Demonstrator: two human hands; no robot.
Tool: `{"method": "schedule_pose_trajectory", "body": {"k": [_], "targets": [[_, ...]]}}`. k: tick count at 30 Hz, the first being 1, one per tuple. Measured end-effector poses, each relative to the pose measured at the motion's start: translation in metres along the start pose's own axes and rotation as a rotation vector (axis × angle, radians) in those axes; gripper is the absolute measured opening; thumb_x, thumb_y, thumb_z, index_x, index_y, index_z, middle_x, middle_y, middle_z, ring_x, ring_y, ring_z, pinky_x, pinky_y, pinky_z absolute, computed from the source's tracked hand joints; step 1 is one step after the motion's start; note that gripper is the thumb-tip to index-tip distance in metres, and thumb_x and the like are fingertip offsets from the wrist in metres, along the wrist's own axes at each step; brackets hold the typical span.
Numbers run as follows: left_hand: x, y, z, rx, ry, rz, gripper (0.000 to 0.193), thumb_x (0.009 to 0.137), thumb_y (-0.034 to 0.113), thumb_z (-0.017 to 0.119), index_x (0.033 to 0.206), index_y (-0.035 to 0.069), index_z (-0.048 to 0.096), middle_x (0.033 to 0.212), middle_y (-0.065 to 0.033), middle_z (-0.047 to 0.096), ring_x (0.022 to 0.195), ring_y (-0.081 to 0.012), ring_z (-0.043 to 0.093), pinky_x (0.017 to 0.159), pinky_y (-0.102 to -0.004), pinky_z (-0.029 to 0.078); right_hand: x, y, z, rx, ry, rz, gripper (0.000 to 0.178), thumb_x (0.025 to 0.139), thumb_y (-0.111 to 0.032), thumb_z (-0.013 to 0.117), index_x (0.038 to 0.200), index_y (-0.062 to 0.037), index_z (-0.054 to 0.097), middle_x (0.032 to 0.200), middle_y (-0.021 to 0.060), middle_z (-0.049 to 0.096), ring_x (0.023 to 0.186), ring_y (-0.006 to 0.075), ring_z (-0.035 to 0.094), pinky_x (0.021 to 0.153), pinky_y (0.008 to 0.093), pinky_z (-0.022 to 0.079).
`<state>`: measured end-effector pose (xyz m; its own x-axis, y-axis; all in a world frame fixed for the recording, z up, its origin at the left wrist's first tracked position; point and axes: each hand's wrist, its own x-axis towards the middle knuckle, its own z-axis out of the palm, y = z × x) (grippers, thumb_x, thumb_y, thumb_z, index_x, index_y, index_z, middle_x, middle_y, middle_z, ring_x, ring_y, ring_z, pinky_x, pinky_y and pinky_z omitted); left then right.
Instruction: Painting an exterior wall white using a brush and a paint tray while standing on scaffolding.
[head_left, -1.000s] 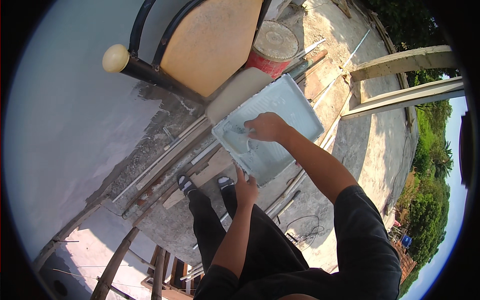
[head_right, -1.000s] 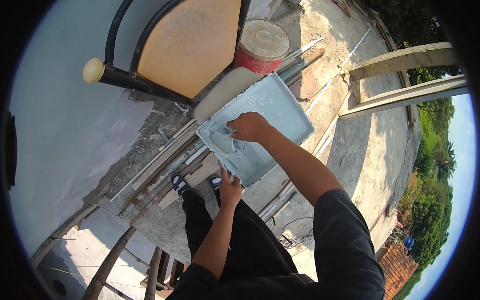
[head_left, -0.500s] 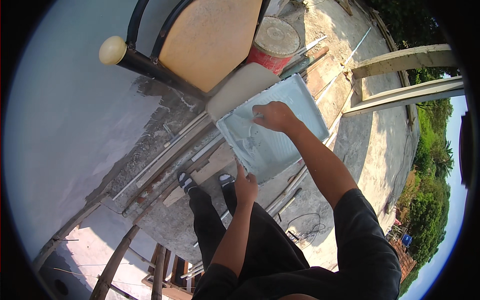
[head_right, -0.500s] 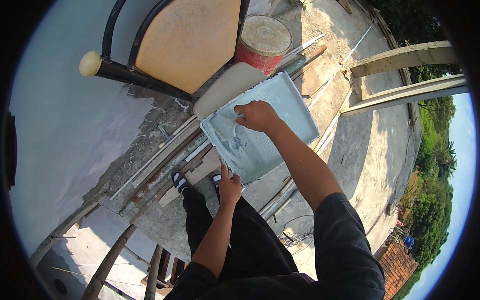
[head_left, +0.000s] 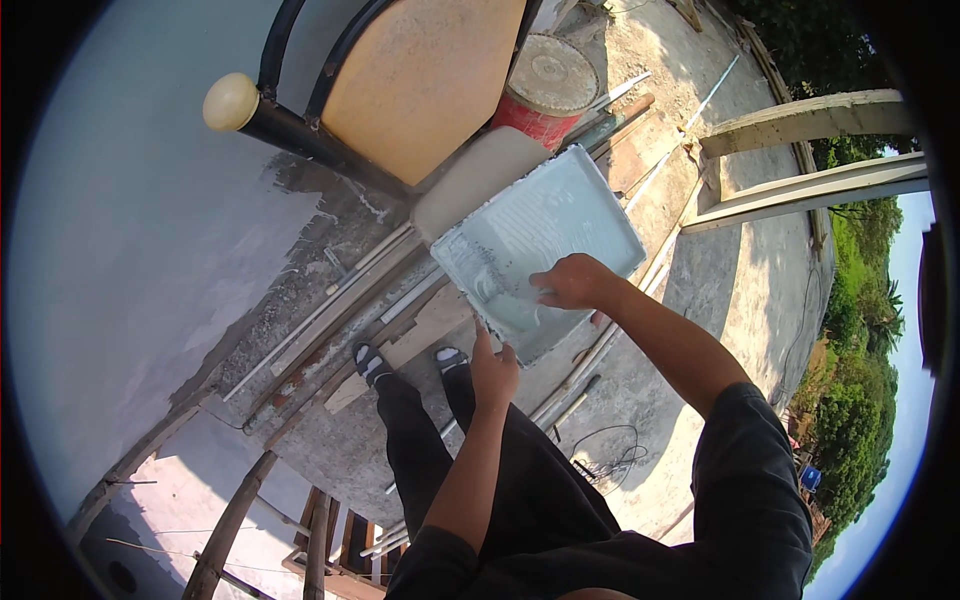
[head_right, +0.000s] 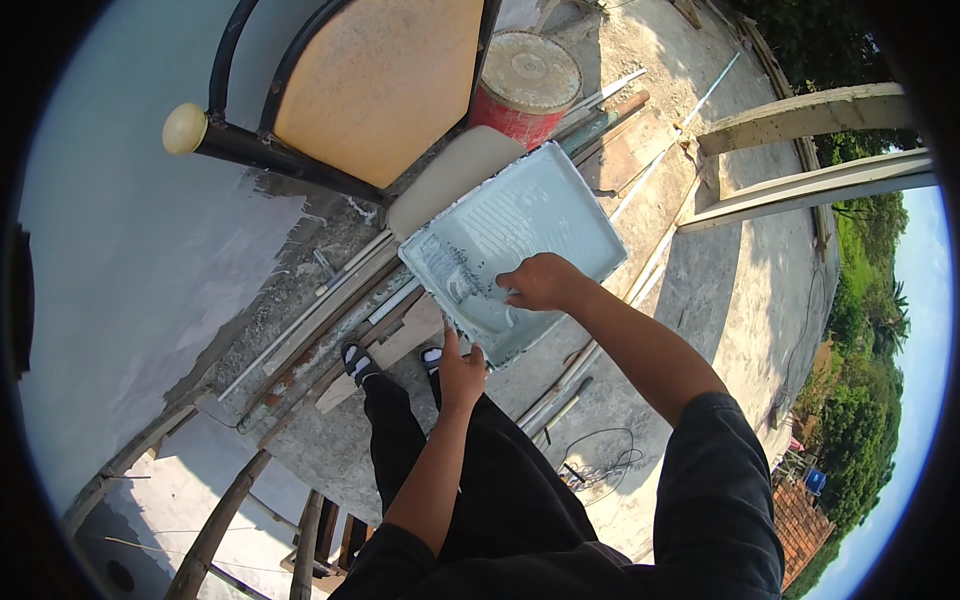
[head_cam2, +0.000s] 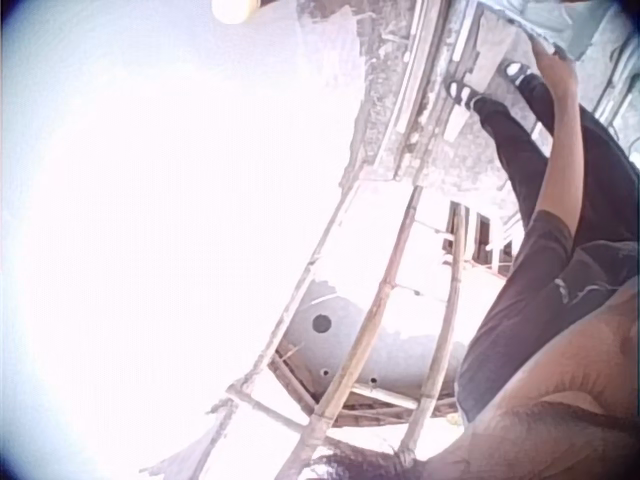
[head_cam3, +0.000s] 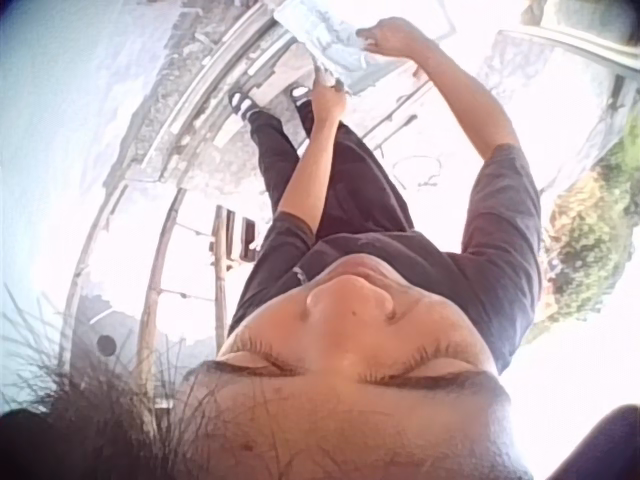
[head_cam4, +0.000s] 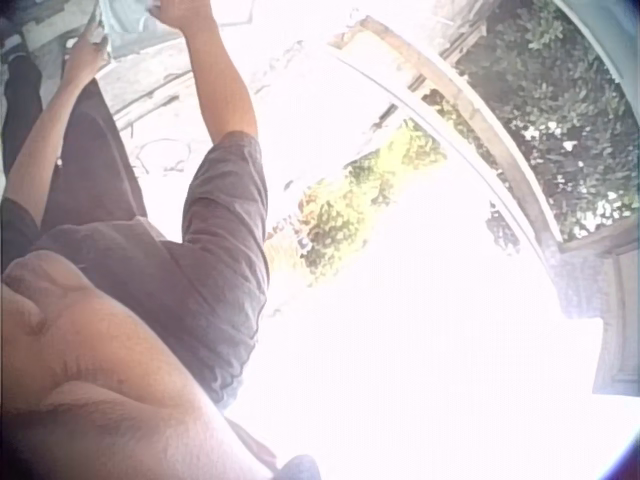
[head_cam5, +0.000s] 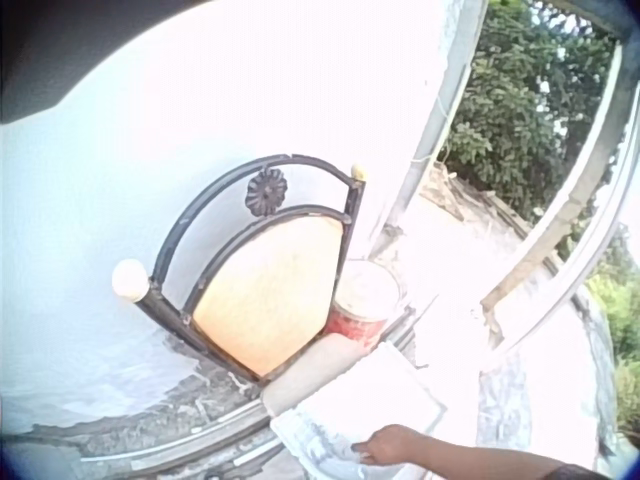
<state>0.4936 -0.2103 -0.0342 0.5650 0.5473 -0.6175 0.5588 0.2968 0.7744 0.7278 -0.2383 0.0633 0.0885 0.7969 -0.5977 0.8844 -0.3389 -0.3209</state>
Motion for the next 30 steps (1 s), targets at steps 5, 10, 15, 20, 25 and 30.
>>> {"method": "schedule_pose_trajectory", "body": {"k": [5, 10, 15, 20, 25, 30], "targets": [[-0.004, 0.018, 0.004, 0.118, -0.074, -0.029, 0.064, 0.088, 0.012, 0.056, 0.143, 0.007, 0.024, 0.094, -0.0216, 0.065, 0.084, -0.0342, 0.066, 0.071, -0.0414, 0.051, 0.013, 0.012, -0.050, -0.041, 0.185, 0.128, 0.021, 0.081, -0.032, 0.065, 0.093, -0.0149, 0.060, 0.068, 0.0126, 0.062, 0.070, 0.0338, 0.063, 0.063, 0.0449, 0.049], [-0.002, 0.016, 0.002, 0.041, -0.090, -0.081, 0.065, 0.088, 0.013, 0.055, 0.143, 0.008, 0.020, 0.080, -0.0176, 0.063, 0.077, -0.0350, 0.065, 0.067, -0.0440, 0.049, 0.044, 0.010, -0.054, -0.132, 0.289, 0.109, 0.019, 0.081, -0.029, 0.064, 0.092, -0.0152, 0.058, 0.068, 0.0124, 0.062, 0.069, 0.0325, 0.062, 0.062, 0.0452, 0.047], [-0.002, 0.024, 0.000, 0.060, -0.093, -0.054, 0.065, 0.088, 0.013, 0.052, 0.143, 0.008, 0.019, 0.082, -0.0216, 0.064, 0.078, -0.0395, 0.064, 0.069, -0.0464, 0.049, 0.017, 0.013, -0.022, -0.124, 0.125, 0.048, 0.023, 0.082, -0.032, 0.063, 0.097, -0.0151, 0.060, 0.068, 0.0116, 0.063, 0.069, 0.0309, 0.064, 0.062, 0.0441, 0.049], [-0.001, 0.028, 0.004, 0.059, -0.117, -0.095, 0.064, 0.088, 0.012, 0.050, 0.143, 0.007, 0.018, 0.091, -0.0271, 0.064, 0.084, -0.0432, 0.063, 0.072, -0.0487, 0.049, -0.026, 0.010, 0.016, 0.016, -0.005, 0.134, 0.024, 0.083, -0.035, 0.063, 0.099, -0.0161, 0.059, 0.062, 0.0120, 0.061, 0.064, 0.0331, 0.063, 0.060, 0.0451, 0.049], [-0.002, 0.029, 0.004, 0.100, -0.122, -0.093, 0.063, 0.088, 0.011, 0.050, 0.143, 0.006, 0.018, 0.093, -0.0284, 0.064, 0.087, -0.0427, 0.063, 0.073, -0.0485, 0.049, -0.038, 0.003, 0.040, 0.095, 0.078, 0.186, 0.027, 0.083, -0.037, 0.062, 0.098, -0.0153, 0.058, 0.063, 0.0140, 0.061, 0.067, 0.0356, 0.063, 0.063, 0.0470, 0.049], [0.001, 0.015, -0.001, 0.171, -0.142, -0.001, 0.067, 0.092, 0.006, 0.049, 0.146, 0.008, 0.010, 0.093, -0.0217, 0.064, 0.076, -0.0291, 0.067, 0.061, -0.0392, 0.058, -0.039, 0.002, 0.055, 0.207, 0.215, 0.185, 0.027, 0.080, -0.034, 0.067, 0.092, -0.0121, 0.059, 0.060, 0.0153, 0.060, 0.063, 0.0370, 0.062, 0.060, 0.0462, 0.049]]}}
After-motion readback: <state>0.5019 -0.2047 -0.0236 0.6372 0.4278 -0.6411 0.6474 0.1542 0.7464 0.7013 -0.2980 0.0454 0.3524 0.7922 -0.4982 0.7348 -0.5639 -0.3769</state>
